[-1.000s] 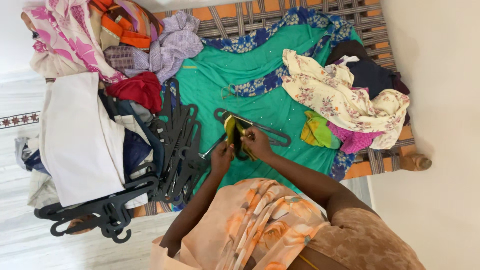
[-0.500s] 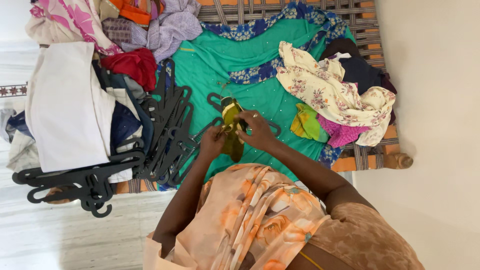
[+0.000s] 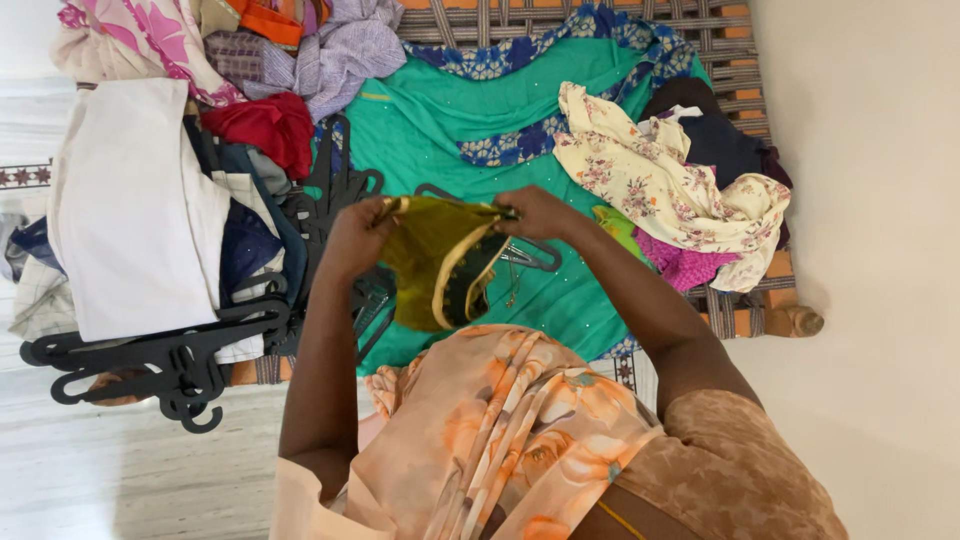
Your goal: The person picks up small garments, including a green top and a pink top, from a pile on a bed. They place each garment onto a black plastic hanger and then set the hanger with the garment onto a stack of other hangers.
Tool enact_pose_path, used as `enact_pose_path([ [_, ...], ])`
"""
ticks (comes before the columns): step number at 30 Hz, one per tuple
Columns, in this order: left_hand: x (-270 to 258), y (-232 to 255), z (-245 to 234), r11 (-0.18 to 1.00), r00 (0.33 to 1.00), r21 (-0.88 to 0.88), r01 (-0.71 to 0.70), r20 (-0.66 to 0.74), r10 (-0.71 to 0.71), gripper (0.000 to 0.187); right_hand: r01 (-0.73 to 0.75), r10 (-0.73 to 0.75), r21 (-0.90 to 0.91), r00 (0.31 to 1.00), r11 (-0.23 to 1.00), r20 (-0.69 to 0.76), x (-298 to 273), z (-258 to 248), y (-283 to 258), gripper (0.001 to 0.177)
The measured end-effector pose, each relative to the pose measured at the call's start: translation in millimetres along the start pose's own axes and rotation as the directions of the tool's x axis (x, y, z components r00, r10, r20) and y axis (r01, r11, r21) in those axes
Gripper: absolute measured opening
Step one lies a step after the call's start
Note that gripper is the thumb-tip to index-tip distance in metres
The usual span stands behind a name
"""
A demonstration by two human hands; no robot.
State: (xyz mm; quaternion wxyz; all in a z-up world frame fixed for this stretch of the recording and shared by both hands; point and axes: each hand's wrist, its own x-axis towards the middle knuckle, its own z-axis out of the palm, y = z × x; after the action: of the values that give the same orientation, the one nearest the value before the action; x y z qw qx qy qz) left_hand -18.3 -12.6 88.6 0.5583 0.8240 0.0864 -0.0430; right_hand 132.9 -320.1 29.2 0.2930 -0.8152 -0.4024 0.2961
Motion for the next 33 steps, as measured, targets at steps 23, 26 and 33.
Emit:
enact_pose_path([
  [23, 133.1, -48.8, -39.8, 0.99, 0.992, -0.137, 0.036, 0.123, -0.019, 0.016, -0.217, 0.266, 0.506, 0.964, 0.835, -0.026, 75.1, -49.0, 33.2, 0.025],
  [26, 150.9, -45.2, -26.6, 0.995, 0.994, 0.001, -0.095, -0.062, 0.095, 0.016, -0.147, 0.295, 0.56, 0.938, 0.815, -0.183, 94.9, -49.3, 59.1, 0.025],
  [33, 154.7, -42.4, -15.1, 0.891, 0.858, 0.2, -0.408, -0.25, 0.449, 0.033, 0.04, 0.168, 0.41, 0.872, 0.911, -0.459, 106.2, -44.0, 85.9, 0.029],
])
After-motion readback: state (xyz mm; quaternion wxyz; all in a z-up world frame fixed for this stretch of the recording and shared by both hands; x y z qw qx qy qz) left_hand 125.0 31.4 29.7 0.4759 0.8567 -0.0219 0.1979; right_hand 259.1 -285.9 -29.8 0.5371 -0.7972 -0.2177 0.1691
